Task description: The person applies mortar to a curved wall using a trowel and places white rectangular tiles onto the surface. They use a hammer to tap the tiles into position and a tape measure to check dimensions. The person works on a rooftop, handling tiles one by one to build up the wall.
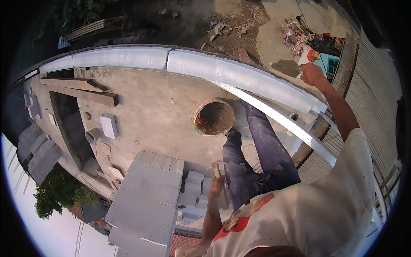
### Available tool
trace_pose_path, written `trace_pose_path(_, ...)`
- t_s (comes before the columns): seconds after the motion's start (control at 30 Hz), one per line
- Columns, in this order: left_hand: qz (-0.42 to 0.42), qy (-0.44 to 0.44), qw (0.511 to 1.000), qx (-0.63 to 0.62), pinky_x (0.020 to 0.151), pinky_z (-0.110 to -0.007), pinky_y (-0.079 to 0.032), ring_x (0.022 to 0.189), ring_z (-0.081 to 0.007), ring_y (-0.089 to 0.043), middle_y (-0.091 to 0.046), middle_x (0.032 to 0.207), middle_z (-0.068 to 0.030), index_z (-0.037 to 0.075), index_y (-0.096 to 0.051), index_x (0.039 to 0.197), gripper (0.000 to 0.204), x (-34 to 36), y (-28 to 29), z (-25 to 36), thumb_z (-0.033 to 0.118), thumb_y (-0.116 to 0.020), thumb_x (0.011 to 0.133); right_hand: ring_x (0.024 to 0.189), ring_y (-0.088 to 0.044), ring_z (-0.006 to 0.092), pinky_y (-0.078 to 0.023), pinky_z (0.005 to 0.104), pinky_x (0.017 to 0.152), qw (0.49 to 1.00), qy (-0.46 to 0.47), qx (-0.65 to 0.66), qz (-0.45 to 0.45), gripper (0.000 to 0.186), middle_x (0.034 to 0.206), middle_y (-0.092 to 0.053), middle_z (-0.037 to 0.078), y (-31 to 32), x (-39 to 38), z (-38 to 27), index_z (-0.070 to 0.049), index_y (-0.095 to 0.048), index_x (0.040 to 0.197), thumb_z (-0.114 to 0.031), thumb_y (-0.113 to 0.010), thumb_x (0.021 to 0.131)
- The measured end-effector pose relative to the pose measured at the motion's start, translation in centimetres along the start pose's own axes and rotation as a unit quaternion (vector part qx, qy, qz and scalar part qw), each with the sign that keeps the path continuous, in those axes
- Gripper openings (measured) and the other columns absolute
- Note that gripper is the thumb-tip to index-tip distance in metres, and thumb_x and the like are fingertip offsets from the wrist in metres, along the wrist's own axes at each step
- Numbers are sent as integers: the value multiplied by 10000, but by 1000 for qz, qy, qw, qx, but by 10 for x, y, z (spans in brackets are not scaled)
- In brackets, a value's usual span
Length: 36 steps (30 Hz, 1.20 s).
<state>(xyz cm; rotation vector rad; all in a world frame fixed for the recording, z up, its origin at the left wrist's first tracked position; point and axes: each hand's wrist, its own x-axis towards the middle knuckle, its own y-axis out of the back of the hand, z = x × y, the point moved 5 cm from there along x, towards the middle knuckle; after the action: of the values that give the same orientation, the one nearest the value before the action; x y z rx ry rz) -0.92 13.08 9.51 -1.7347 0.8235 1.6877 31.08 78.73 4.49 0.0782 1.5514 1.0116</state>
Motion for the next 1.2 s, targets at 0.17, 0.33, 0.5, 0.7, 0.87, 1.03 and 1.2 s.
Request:
trace_pose_path(0.17, 28, 71, 997, 17, 528, -305, -515, 585, -149, -617, -616, 766, -38, 38, -631, 1052, 230, -42, -20, 13, 243, -691, 967, 1077, -762, 310, -612, 433, 912, 995, -12, -52, -81, 264, 1169, -749, 178, -42, -2, -13, -67, -763, 1110, -99, -660, 869)
trace_pose_path(0.33, 0, 62, 997, 37, 530, -295, -517, 564, -144, -611, -627, 768, -36, 51, -628, 1025, 234, -51, -51, 47, 274, -681, 977, 1092, -752, 355, -605, 441, 936, 997, 11, 27, -74, 266, 1130, -757, 200, 5, 13, -49, -19, -771, 1105, -70, -662, 867)
trace_pose_path(0.5, -4, 42, 999, 24, 529, -296, -521, 570, -141, -613, -627, 778, -37, 52, -624, 1013, 217, -29, -81, 72, 263, -669, 986, 1120, -740, 378, -603, 491, 918, 991, 46, 59, -113, 294, 1195, -749, 233, 70, 54, -122, -1, -766, 1156, -44, -633, 897)
trace_pose_path(0.7, -18, -6, 999, -26, 518, -286, -520, 582, -145, -623, -626, 799, -43, 36, -614, 1039, 183, -5, -103, 80, 204, -664, 988, 1046, -744, 463, -611, 522, 883, 980, 114, 159, -36, 259, 1094, -738, 330, 117, 117, -201, 63, -769, 1049, -24, -611, 863)
trace_pose_path(0.87, -14, -12, 1000, -19, 519, -287, -504, 584, -147, -634, -628, 787, -50, 15, -636, 1052, 210, 8, -105, 64, 221, -642, 1009, 1034, -746, 442, -598, 531, 886, 966, 178, 190, 14, 245, 1078, -756, 276, 170, 135, -264, 31, -776, 1037, -39, -586, 897)
trace_pose_path(1.03, 0, -3, 1000, -19, 516, -291, -509, 585, -153, -640, -639, 809, -64, -3, -638, 1077, 204, 3, -106, 61, 191, -619, 1017, 1041, -727, 461, -579, 545, 893, 933, 237, 261, 68, 313, 1093, -741, 296, 220, 121, -295, 38, -731, 1131, -196, -734, 922)
trace_pose_path(1.2, -5, 30, 998, -48, 519, -289, -519, 578, -153, -632, -641, 812, -66, -3, -638, 1077, 209, 4, -94, 45, 196, -632, 1014, 994, -723, 416, -562, 497, 887, 888, 307, 313, 139, 305, 1056, -745, 243, 226, 79, -263, 4, -718, 1135, -231, -756, 944)
